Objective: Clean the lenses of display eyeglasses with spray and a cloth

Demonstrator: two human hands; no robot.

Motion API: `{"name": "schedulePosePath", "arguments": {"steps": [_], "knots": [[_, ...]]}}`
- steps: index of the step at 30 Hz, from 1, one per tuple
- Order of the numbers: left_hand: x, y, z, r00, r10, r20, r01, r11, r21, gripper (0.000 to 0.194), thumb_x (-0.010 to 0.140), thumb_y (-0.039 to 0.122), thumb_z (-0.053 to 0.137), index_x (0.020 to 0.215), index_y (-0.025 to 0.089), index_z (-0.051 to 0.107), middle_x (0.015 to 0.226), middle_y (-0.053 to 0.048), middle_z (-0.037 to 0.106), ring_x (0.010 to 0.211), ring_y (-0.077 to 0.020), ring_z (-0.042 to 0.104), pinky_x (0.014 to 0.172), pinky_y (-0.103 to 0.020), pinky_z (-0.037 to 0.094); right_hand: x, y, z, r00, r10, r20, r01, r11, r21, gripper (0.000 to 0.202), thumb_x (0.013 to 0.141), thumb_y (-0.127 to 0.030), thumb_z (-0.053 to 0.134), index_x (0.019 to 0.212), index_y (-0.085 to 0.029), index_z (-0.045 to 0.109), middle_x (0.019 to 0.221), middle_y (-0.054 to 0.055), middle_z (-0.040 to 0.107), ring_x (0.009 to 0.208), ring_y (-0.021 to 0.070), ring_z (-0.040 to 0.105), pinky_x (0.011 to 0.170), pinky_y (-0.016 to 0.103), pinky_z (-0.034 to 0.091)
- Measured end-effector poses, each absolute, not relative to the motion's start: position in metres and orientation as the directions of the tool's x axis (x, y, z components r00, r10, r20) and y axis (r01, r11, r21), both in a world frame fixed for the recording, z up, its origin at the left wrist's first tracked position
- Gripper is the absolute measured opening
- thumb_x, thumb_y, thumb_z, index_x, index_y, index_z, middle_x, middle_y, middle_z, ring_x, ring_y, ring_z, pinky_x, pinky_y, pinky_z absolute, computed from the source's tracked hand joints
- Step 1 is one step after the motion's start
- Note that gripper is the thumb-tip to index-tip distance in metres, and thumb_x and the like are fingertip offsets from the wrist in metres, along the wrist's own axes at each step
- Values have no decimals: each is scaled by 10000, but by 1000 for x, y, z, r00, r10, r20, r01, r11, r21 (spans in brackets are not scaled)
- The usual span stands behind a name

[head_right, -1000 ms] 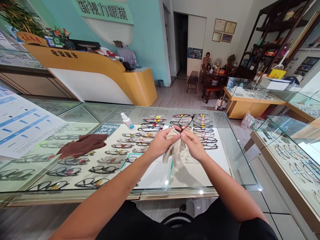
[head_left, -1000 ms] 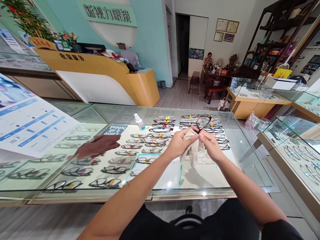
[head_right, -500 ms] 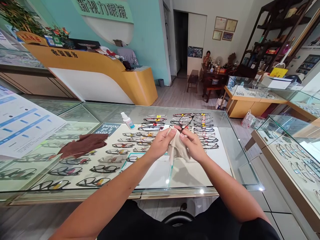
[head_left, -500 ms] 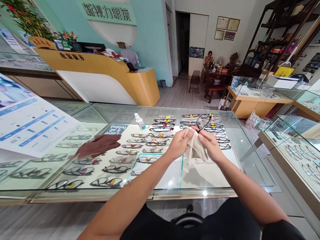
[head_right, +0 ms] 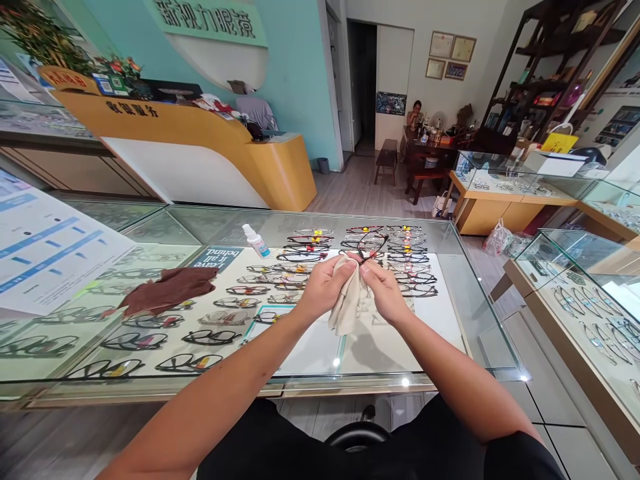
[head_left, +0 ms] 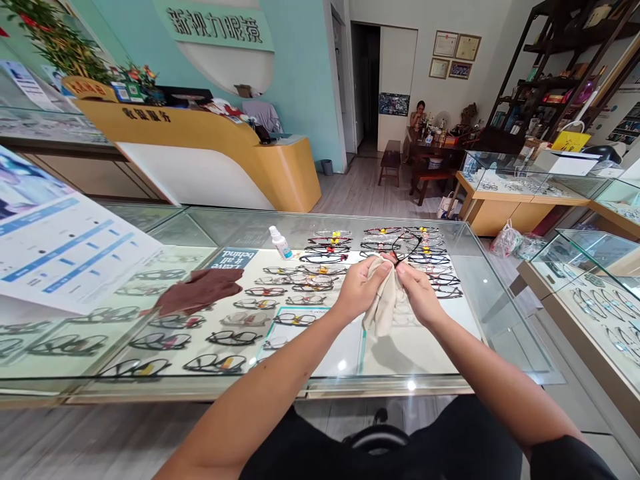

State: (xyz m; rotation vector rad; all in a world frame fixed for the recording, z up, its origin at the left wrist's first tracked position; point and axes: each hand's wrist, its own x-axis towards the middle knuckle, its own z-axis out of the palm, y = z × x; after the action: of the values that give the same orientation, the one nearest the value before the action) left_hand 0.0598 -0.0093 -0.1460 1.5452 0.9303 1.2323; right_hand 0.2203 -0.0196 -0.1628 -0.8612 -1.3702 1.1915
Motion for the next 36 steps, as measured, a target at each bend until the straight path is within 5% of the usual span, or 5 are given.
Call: {"name": "schedulePosePath", "arguments": {"steps": [8,13,23,29,36], "knots": [[55,-8,-143,459,829,318,17,-366,930,712,963,778,555,1247,147,720,1007,-96,738,960,-254,654,928,-352,511,221,-22,-149,-67,986,152,-338,121,-933,494,793,-690,819,993,-242,876,1024,56,824,1077,285,724,1040,425,540],[53,-8,-144,438,846,305,84,-376,923,712,915,738,657,1249,112,719,978,-91,737,851,-227,641,823,-321,503,219,-22,-148,-84,987,137,-378,95,-921,482,762,-694,845,938,-244,857,1012,61,818,1040,278,731,1011,413,546],[57,-9,-142,276,896,349,25,-369,929,716,901,839,593,957,145,762,755,-29,639,724,-175,575,710,-282,474,222,-24,-151,-122,921,370,3,373,-928,671,841,-872,636,652,-229,668,741,36,614,871,245,607,895,409,524],[58,-4,-147,324,902,286,4,-304,953,775,857,910,574,919,163,768,724,-32,610,688,-165,542,660,-278,446,231,-19,-146,-78,882,465,62,470,-880,548,942,-758,625,912,-256,844,1020,93,733,1106,286,671,1025,454,515],[55,1,-143,298,920,253,-44,-251,967,786,815,931,603,879,168,782,767,-57,695,711,-182,593,680,-286,486,237,-20,-143,-62,814,577,149,580,-801,488,1029,-656,564,1031,-282,877,1106,109,728,1125,269,689,1059,455,519]]}}
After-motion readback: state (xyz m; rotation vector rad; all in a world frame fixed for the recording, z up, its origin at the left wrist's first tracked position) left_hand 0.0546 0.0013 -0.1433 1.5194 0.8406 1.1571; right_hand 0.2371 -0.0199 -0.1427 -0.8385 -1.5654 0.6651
